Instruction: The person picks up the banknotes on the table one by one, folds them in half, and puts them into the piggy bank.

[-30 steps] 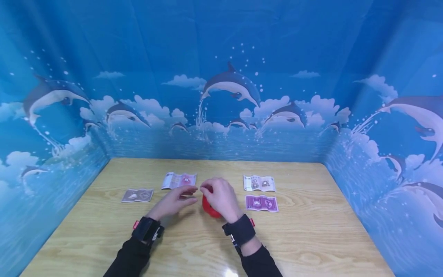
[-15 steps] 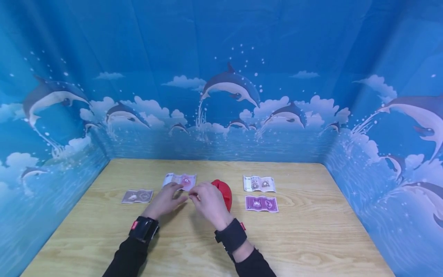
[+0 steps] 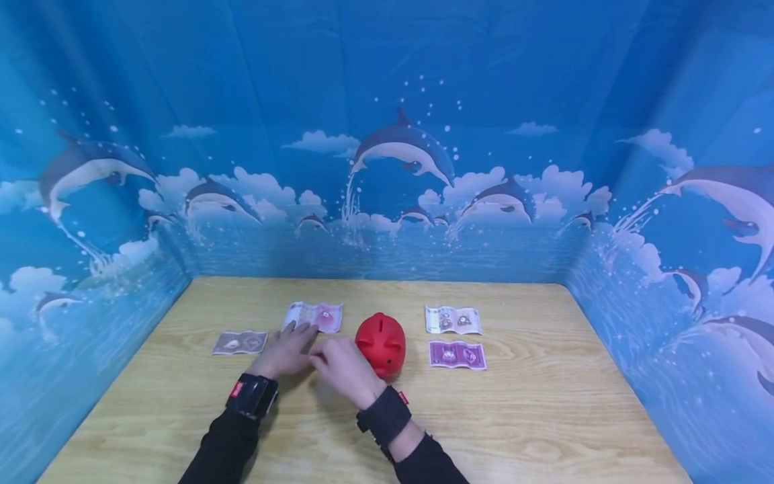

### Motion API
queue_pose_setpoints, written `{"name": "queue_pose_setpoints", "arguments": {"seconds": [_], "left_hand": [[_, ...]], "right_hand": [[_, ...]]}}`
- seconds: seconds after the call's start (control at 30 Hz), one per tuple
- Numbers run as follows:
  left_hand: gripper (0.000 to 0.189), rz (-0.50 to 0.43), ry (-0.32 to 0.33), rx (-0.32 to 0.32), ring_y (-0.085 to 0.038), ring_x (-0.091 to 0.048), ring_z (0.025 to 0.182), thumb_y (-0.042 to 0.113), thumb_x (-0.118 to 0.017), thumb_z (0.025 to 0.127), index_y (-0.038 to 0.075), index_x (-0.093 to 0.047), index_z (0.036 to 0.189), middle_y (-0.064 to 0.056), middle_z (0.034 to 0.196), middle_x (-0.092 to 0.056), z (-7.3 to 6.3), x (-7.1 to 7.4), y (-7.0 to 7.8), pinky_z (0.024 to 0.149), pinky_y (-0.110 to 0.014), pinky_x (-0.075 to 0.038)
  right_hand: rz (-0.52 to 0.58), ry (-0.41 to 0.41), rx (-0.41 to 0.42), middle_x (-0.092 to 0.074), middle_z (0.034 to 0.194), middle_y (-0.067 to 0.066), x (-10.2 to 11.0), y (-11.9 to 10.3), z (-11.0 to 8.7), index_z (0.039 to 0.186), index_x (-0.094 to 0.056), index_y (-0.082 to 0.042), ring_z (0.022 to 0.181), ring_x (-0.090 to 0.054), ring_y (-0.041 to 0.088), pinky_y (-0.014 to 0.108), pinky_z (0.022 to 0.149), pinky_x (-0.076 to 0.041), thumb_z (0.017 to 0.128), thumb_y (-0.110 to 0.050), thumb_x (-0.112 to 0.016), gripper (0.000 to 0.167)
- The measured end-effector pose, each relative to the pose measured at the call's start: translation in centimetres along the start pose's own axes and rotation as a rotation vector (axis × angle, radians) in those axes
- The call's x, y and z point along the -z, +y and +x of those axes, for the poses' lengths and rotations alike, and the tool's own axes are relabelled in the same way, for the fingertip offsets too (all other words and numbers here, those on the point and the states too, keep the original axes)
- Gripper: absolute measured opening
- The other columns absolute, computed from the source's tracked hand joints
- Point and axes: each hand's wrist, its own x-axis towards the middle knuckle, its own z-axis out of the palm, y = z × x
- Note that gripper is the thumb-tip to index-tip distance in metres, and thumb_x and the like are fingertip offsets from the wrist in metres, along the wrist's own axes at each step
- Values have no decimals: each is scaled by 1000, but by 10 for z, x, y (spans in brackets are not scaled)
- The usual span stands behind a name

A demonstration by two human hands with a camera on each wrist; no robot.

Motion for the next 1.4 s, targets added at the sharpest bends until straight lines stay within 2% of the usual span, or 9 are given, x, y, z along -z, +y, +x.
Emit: {"name": "queue_pose_setpoints", "arguments": {"seconds": [0.3,0.43,0.63,0.83,0.97,1.07,1.17,1.33,1.4], "left_hand": [[68,9,-35,0,-52,-20,144,45,-58,93,7,-43,147,-22,155,-34,-3,-3,3,113,-71,-12],[57,41,-4,-8,-53,-23,142,36,-56,96,5,-47,143,-24,151,-39,-9,-4,4,112,-72,-14],[46,62,35,-27,-52,-30,139,25,-51,99,4,-52,140,-21,147,-46,-18,-5,8,111,-72,-17],[33,38,131,-46,-47,-43,133,20,-53,98,6,-62,126,-17,131,-61,-18,-3,8,108,-75,-18],[36,32,184,-46,-44,-47,130,21,-54,98,6,-60,130,-20,132,-59,-16,-2,5,108,-74,-21],[47,23,154,-43,-48,-38,136,25,-55,98,5,-51,141,-25,143,-49,-16,-3,3,108,-74,-21],[52,-2,94,-39,-52,-30,140,27,-55,98,7,-46,145,-23,150,-42,-15,-5,1,108,-75,-20],[44,9,40,-50,-52,-30,140,27,-53,99,10,-53,140,-18,148,-46,-16,-6,-2,108,-73,-24],[39,20,42,-71,-52,-33,138,25,-54,99,10,-59,134,-18,144,-51,-17,-4,-3,107,-72,-27]], "right_hand": [[-59,-18,-110,-71,78,-1,-15,4,9,98,-78,-6,64,-52,0,15,62,-48,92,-5,-63,16],[-83,-24,-143,-65,71,-3,-20,9,7,98,-76,-4,60,-49,2,16,57,-44,92,-4,-62,16],[-157,16,-142,-52,62,-2,-23,12,6,81,-64,-5,59,-49,7,21,52,-43,92,-2,-56,14],[-237,-3,-119,-62,88,11,-29,15,6,99,-62,2,86,-62,20,32,74,-56,91,-2,-54,12],[-239,-22,-102,-63,101,20,-32,16,5,106,-59,6,103,-62,29,38,89,-56,91,-2,-54,18],[-243,-29,-85,-65,104,23,-33,14,5,106,-58,7,113,-60,35,41,95,-54,89,-1,-55,19],[-257,-41,-67,-66,100,19,-33,13,5,103,-61,5,111,-61,34,40,92,-54,89,-3,-56,17],[-270,-63,-76,-63,98,13,-34,13,4,95,-64,0,96,-63,27,37,84,-55,93,-8,-56,11],[-271,-65,-90,-64,103,14,-33,13,4,98,-65,0,98,-63,28,38,88,-54,95,-11,-56,14]]}}
